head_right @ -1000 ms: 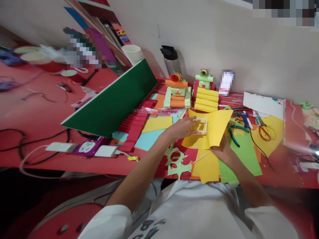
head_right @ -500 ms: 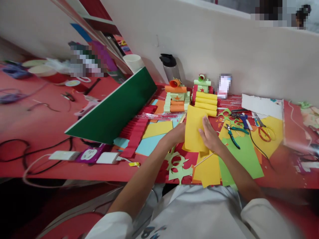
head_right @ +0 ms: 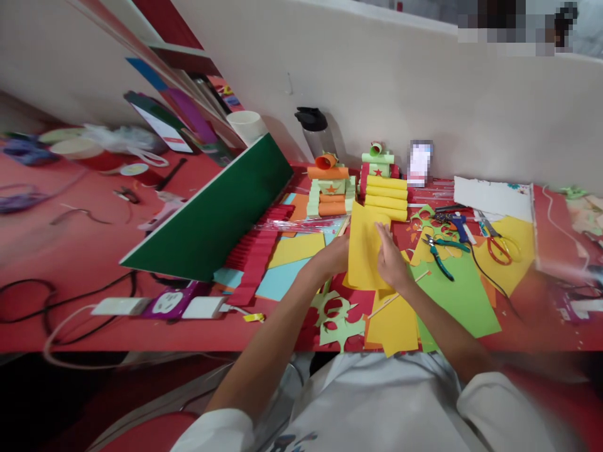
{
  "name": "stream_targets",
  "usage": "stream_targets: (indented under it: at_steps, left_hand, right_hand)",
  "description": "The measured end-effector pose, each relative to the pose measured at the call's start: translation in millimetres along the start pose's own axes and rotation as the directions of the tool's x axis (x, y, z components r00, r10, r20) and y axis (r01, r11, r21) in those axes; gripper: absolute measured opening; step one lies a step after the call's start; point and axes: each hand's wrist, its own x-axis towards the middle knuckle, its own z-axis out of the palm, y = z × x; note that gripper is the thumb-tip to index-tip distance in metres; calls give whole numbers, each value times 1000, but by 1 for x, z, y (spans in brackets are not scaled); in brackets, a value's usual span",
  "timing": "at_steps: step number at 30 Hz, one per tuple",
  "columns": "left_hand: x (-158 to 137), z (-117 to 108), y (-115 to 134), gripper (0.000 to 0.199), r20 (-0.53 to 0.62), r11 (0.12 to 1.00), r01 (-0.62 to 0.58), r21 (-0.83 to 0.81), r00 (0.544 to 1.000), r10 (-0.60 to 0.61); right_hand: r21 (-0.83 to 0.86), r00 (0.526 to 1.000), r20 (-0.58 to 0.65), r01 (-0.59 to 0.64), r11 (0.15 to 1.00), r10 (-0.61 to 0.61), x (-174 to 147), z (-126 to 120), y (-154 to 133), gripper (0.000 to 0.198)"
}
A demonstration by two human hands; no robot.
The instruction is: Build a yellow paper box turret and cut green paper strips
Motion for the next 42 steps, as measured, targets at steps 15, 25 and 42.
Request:
stream_targets:
  at_steps: [15,25,42]
  left_hand:
    - [-15,5,-12,72,-47,970,12,-243,999,-24]
    - [-11,24,-6,80,-369,742,-60,-668,892,-260]
    - [-20,28,-16,67,39,303,226,-926,855,-518]
  right_hand:
    - [-226,989,83,136,965,-120,2,7,4,61]
    - [-326,988,135,117,938,-77,3,4,-7,58]
    - [-429,984,173,111,896,-39,1,5,-14,60]
